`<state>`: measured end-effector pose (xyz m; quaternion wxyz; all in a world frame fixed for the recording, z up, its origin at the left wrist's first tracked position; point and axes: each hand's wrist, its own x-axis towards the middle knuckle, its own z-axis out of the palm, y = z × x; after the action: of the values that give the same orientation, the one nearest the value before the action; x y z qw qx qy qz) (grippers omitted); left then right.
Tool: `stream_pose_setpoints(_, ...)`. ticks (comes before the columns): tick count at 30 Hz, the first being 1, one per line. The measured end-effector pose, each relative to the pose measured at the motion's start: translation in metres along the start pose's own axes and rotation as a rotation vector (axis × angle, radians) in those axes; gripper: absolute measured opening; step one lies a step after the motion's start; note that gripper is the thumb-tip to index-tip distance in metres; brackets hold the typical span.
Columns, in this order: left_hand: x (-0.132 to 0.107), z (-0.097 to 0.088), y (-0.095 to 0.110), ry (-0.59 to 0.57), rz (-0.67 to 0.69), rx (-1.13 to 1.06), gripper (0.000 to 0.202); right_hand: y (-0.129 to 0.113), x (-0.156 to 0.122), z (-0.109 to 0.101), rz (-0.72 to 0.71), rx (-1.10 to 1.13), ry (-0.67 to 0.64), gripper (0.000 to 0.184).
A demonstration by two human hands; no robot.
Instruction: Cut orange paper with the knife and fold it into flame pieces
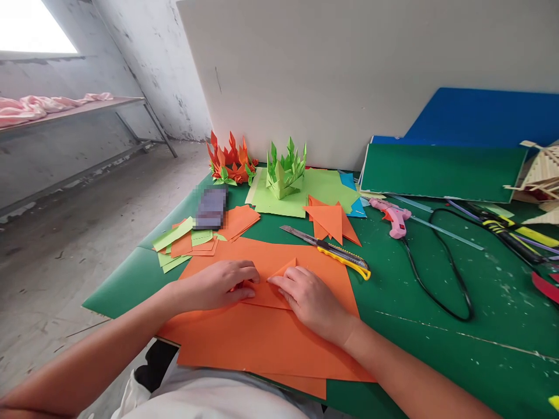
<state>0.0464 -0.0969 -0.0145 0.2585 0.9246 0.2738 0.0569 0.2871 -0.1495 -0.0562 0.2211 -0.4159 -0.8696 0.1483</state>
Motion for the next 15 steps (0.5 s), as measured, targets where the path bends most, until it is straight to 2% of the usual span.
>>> stream_pose_setpoints(11,-0.0026,0.0049,0.0,-0.008,0.016,0.024,0.012,0.0014,-0.0019,0.0014,-0.028,-0.04,-0.042,0.033)
stream_pose_setpoints(15,-0.0063,0.0074,0.0018,0.037,0.015,-0.004,0.02,0.0004,-0.0019,0.0004,-0.02,-0.039,-0.052,0.032)
